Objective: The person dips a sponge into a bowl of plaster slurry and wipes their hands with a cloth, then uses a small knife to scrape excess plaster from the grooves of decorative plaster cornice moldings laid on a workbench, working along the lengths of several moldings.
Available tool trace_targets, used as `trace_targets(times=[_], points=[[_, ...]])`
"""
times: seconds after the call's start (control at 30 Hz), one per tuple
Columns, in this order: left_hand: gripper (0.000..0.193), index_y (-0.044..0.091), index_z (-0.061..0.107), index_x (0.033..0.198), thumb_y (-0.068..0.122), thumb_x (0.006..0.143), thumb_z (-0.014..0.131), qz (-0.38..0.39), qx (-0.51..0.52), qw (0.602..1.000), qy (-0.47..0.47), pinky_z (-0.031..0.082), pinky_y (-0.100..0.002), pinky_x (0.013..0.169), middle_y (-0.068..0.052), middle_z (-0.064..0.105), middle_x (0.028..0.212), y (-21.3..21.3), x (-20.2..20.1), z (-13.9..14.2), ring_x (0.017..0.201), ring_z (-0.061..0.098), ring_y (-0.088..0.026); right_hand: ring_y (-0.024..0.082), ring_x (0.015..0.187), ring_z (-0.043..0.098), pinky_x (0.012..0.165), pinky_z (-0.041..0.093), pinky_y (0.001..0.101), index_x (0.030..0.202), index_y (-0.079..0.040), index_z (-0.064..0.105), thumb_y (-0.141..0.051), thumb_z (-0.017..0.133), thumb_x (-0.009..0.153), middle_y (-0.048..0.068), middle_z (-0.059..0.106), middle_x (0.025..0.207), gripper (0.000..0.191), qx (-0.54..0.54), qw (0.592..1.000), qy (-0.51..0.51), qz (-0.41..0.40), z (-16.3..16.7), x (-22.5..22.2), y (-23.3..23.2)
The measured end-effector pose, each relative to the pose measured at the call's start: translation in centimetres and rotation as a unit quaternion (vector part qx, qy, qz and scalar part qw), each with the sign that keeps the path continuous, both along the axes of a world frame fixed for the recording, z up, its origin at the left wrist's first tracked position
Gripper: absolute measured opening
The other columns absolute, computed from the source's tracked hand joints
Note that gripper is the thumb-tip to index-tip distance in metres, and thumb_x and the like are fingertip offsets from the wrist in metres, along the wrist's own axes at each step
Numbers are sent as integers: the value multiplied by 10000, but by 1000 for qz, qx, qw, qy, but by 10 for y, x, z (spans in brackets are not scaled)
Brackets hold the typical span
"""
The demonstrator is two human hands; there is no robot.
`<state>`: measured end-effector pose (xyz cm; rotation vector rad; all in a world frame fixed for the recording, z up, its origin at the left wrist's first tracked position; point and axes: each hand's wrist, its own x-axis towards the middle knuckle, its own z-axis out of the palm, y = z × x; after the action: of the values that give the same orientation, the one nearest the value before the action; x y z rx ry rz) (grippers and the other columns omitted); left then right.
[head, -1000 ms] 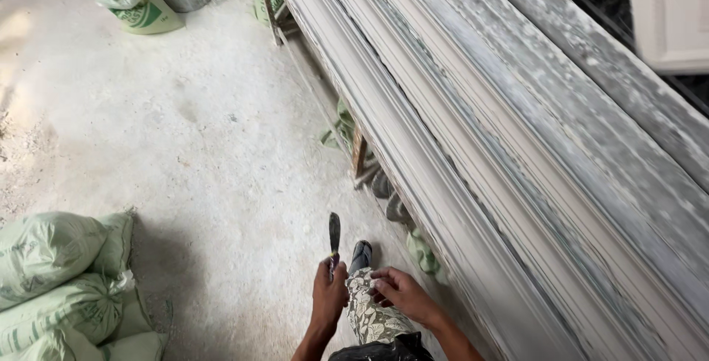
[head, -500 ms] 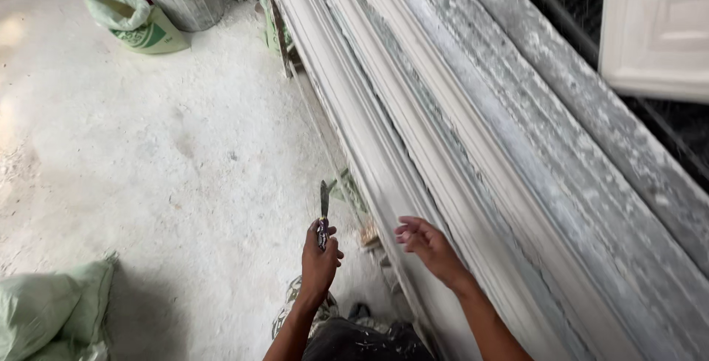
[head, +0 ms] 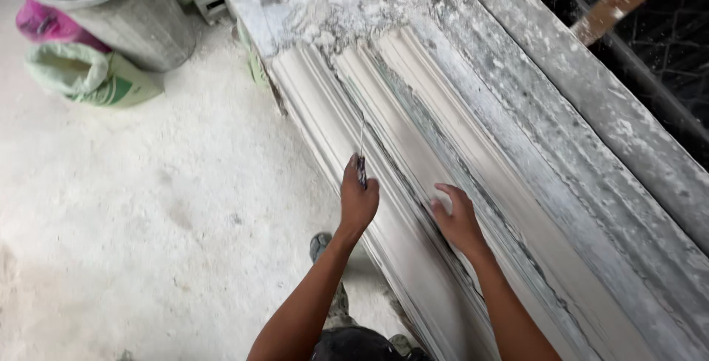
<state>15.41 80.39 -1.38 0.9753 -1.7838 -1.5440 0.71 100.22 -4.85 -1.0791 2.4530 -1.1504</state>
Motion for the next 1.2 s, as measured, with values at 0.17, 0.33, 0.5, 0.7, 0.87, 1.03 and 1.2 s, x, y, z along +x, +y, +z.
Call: trace_targets(times=[0.17, 0.33, 0.5, 0.7, 0.87, 1.03, 1.2], points=[[604, -158, 410, 1448, 12, 887, 554, 18, -161, 987, 17, 408, -501, 1137, -370, 514, 1424, -87, -104, -16, 1309, 510, -506, 478, 1439, 336, 1158, 286, 602, 1457, -146, 514, -315, 644, 937, 231, 400, 1563, 562, 151, 983, 91, -43, -3, -26, -93], [651, -178, 328, 1478, -9, 877, 514, 26, -111, 993, -41, 363, -494, 1168, -403, 375, 1498, -76, -133, -38, 1393, 392, -537, 489, 1478, 252, 1138, 216, 685, 1560, -171, 362, -469, 563, 965, 227, 299, 1622, 695, 257, 950, 171, -46, -24, -25, -121], [646, -156, 283, 1508, -16, 916, 499, -22, -76, 992, -101, 386, -500, 1142, -395, 327, 1525, -83, -136, -40, 1410, 368, -526, 439, 1501, 288, 1166, 219, 677, 1564, -172, 397, -417, 523, 986, 208, 350, 1612, 640, 246, 944, 208, -65, -43, -20, -116], [631, -136, 295, 1512, -14, 919, 473, -25, -49, 990, -133, 458, -484, 1127, -359, 367, 1531, -123, -148, -39, 1350, 476, -501, 408, 1498, 316, 1168, 234, 662, 1529, -179, 450, -387, 523, 979, 183, 391, 1597, 592, 239, 942, 220, -80, -50, -21, -116], [628, -165, 301, 1480, -13, 908, 510, -45, -75, 986, -140, 417, -507, 1121, -404, 351, 1482, -125, -149, -43, 1350, 431, -562, 404, 1494, 321, 1167, 238, 656, 1522, -177, 458, -392, 522, 974, 180, 391, 1593, 592, 227, 946, 214, -88, -50, -19, -117], [591, -161, 330, 1480, -1, 931, 481, -15, -74, 988, -134, 422, -495, 1179, -401, 392, 1485, -158, -162, -51, 1373, 470, -525, 418, 1503, 292, 1177, 191, 660, 1532, -168, 447, -404, 490, 1005, 193, 359, 1608, 579, 238, 947, 200, -76, -49, -21, -118], [647, -177, 341, 1482, -26, 872, 496, -56, -89, 981, -163, 390, -563, 1138, -410, 414, 1451, -142, -153, -53, 1357, 442, -538, 413, 1512, 262, 1188, 169, 648, 1541, -183, 420, -419, 475, 999, 178, 338, 1623, 594, 245, 950, 173, -82, -45, -20, -117]])
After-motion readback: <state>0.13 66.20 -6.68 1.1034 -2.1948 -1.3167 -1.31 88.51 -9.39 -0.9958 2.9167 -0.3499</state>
